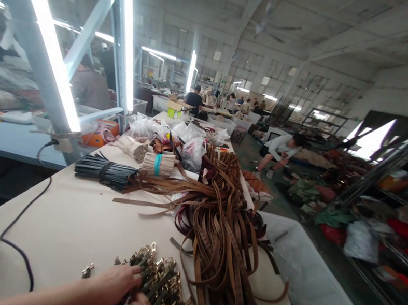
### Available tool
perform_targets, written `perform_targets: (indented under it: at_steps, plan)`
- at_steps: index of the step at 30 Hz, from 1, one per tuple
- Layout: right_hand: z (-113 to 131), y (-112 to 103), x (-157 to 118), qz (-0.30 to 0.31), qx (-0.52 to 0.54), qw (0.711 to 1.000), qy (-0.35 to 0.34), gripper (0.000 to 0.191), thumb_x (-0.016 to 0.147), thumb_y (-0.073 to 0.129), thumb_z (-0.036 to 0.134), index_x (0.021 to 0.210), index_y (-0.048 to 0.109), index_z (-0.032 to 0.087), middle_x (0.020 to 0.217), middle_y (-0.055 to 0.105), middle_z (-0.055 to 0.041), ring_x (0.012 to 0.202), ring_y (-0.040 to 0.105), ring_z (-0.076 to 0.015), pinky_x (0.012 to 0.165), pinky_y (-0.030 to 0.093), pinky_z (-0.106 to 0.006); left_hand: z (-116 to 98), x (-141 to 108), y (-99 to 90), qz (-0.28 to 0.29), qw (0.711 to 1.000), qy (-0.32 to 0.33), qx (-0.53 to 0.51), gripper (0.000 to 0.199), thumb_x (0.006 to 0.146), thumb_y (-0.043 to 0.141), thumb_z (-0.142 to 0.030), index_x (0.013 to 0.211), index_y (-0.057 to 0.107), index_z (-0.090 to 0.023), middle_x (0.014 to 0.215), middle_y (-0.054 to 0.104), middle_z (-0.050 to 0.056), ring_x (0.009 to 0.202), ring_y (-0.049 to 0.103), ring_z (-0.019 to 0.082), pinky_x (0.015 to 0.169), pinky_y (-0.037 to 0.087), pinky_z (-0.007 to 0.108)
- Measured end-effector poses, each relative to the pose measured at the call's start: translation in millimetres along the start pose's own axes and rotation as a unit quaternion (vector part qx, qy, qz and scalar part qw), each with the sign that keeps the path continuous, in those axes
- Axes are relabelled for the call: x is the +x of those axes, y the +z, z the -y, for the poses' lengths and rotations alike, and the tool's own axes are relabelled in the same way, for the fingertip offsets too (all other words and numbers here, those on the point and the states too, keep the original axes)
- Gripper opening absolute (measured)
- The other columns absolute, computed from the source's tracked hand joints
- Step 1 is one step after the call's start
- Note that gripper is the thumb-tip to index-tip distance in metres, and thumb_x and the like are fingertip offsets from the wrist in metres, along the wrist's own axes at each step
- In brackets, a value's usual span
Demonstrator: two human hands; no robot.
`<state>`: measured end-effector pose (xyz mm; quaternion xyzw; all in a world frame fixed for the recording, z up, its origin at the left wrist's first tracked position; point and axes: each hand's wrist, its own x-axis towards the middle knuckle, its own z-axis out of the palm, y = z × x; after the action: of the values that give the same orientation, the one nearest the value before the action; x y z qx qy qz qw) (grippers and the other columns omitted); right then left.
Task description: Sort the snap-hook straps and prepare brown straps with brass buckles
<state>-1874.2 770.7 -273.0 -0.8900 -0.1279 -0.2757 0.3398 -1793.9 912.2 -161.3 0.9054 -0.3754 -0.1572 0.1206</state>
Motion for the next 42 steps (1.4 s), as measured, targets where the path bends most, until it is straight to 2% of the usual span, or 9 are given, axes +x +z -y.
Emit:
perform_targets:
  at_steps: [9,15,18,22,26,31,36,39,42]
  plan:
    - [19,-53,-9,0.174,-0.022,0.984,0.021,0.047,0.065,0.036,0.001,0.104,0.055,0.021,0.1,0.064,-0.0045,0.103,0.054,-0.0191,0.098,0.035,-0.041,50,-16,31.8,-0.003,0.973,-0.155,-0.17,0.016,0.072,0.042,-0.017,0.08,0.056,-0.018,0.088,0.061,0.006,0.086,0.056,0.023,0.076,0.042,0.034]
    - [33,-56,5,0.193,0.047,0.972,0.127,0.034,0.064,0.033,0.002,0.082,0.055,0.02,0.077,0.06,-0.0015,0.074,0.058,-0.0142,0.067,0.045,-0.023,34,-11,38.3,0.015,0.924,-0.173,-0.339,0.041,0.085,0.019,-0.031,0.091,0.055,-0.014,0.072,0.061,0.003,0.063,0.056,0.014,0.054,0.043,0.022]
    - [32,-50,10,0.177,0.036,0.976,0.123,0.041,0.065,0.031,0.0,0.094,0.054,0.019,0.096,0.061,-0.0048,0.089,0.058,-0.0146,0.076,0.043,-0.022,16,-10,35.2,0.022,0.915,-0.151,-0.373,0.047,0.086,0.014,-0.034,0.089,0.055,-0.013,0.073,0.061,0.004,0.058,0.054,0.012,0.05,0.042,0.021]
    - [30,-35,13,0.164,-0.083,0.977,0.105,0.035,0.07,0.033,-0.002,0.088,0.057,0.018,0.089,0.065,-0.0059,0.084,0.059,-0.018,0.072,0.042,-0.026,0,-5,25.3,0.035,0.934,-0.127,-0.332,0.044,0.085,0.013,-0.033,0.07,0.051,-0.016,0.06,0.056,0.002,0.051,0.05,0.012,0.049,0.042,0.023]
    - [28,-25,15,0.143,-0.186,0.968,0.086,0.024,0.074,0.039,0.002,0.067,0.053,0.02,0.069,0.061,-0.0035,0.066,0.056,-0.02,0.06,0.036,-0.029,-1,-7,20.2,0.017,0.967,-0.089,-0.237,0.008,0.07,0.043,-0.025,0.07,0.049,-0.02,0.067,0.057,0.0,0.066,0.054,0.017,0.062,0.041,0.026]
    - [32,-26,24,0.153,-0.185,0.969,0.05,0.022,0.074,0.041,0.003,0.067,0.053,0.021,0.068,0.062,-0.0026,0.068,0.055,-0.0192,0.064,0.033,-0.029,4,-16,25.9,0.023,0.985,-0.055,-0.162,0.013,0.068,0.04,-0.017,0.077,0.049,-0.021,0.075,0.061,0.0,0.069,0.055,0.017,0.061,0.039,0.024]
    - [46,-22,35,0.236,-0.042,0.955,0.174,0.02,0.08,0.038,0.018,0.071,0.056,0.021,0.062,0.064,-0.0044,0.056,0.055,-0.0186,0.052,0.025,-0.028,3,-31,24.5,0.015,0.992,-0.019,-0.122,0.01,0.074,0.037,-0.019,0.077,0.047,-0.021,0.073,0.061,-0.001,0.064,0.054,0.015,0.054,0.035,0.021]
    - [46,-21,38,0.22,0.107,0.93,0.274,0.019,0.078,0.039,0.021,0.064,0.053,0.02,0.058,0.06,-0.0029,0.054,0.05,-0.0167,0.05,0.024,-0.027,-1,-41,19.2,0.006,0.991,-0.002,-0.131,0.005,0.073,0.039,-0.019,0.073,0.044,-0.02,0.07,0.059,-0.001,0.062,0.052,0.015,0.054,0.034,0.022]
    - [40,-26,39,0.19,0.172,0.918,0.301,0.013,0.073,0.041,0.018,0.064,0.051,0.02,0.069,0.058,-0.0022,0.066,0.049,-0.0155,0.059,0.031,-0.025,-2,-44,14.7,0.009,0.989,-0.005,-0.147,0.004,0.072,0.04,-0.017,0.072,0.042,-0.02,0.071,0.058,-0.001,0.063,0.052,0.014,0.056,0.035,0.022]
